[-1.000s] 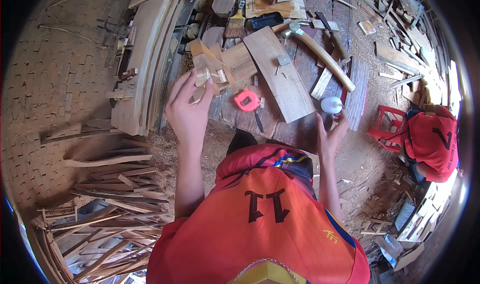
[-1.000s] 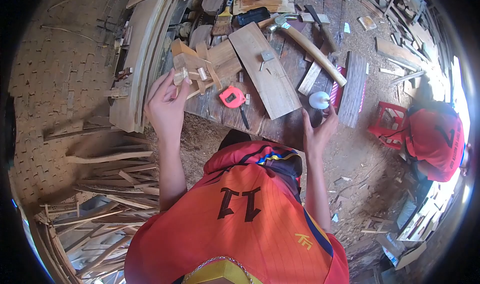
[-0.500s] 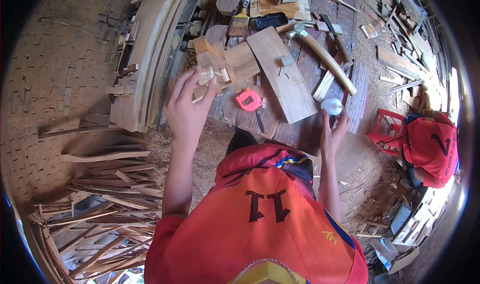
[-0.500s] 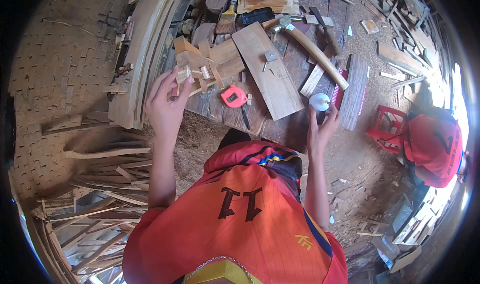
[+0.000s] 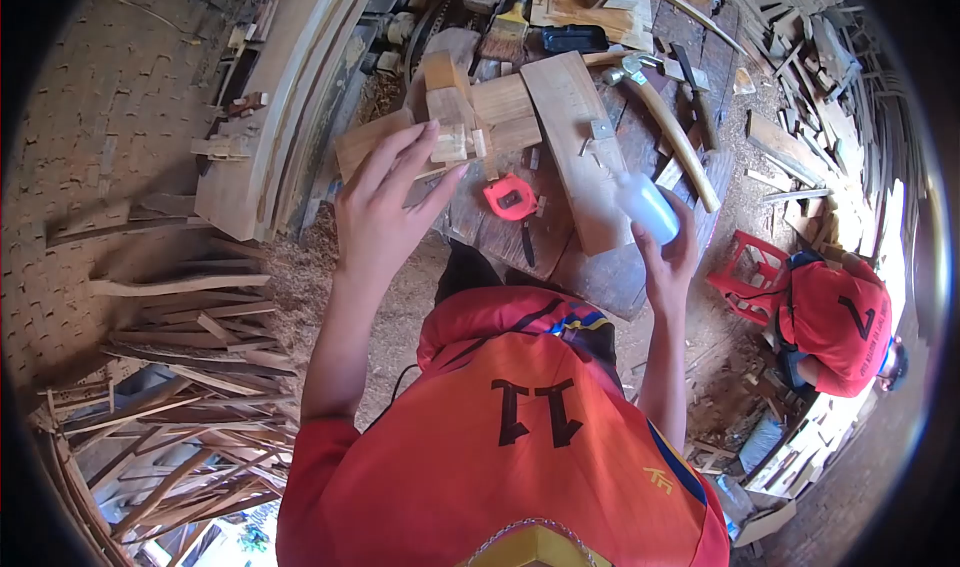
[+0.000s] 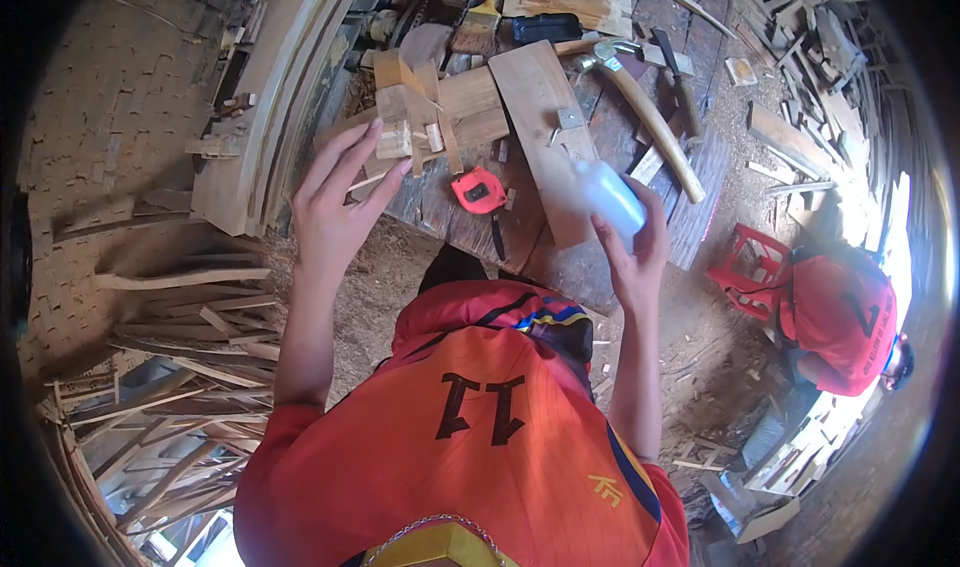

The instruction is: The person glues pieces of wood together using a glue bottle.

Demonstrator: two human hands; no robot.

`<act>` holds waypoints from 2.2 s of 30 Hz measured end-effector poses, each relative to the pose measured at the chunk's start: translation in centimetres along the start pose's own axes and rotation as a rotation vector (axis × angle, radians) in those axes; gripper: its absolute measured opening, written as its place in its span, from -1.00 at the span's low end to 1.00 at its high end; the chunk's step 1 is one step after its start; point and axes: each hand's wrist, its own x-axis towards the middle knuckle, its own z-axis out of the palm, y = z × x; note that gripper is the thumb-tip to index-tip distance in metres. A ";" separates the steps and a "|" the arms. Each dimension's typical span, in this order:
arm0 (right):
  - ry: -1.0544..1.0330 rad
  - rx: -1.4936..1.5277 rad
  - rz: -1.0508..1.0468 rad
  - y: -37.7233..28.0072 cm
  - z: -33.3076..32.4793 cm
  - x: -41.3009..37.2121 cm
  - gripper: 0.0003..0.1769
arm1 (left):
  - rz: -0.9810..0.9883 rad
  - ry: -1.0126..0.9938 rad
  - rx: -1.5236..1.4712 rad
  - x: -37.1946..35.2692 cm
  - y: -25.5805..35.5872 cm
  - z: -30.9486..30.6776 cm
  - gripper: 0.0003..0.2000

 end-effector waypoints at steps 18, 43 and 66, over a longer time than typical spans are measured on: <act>-0.158 0.291 -0.085 -4.4 4.8 3.9 -0.30 | 0.135 -0.296 -0.051 3.2 -2.2 -2.3 -0.63; -0.366 -0.403 -0.496 -14.4 4.3 8.1 -0.34 | 0.019 -0.096 -0.120 0.4 -3.5 -0.9 -0.56; -0.714 -0.872 -0.919 -24.1 7.2 10.5 -0.41 | 0.091 -0.105 -0.121 1.0 -3.6 -1.2 -0.57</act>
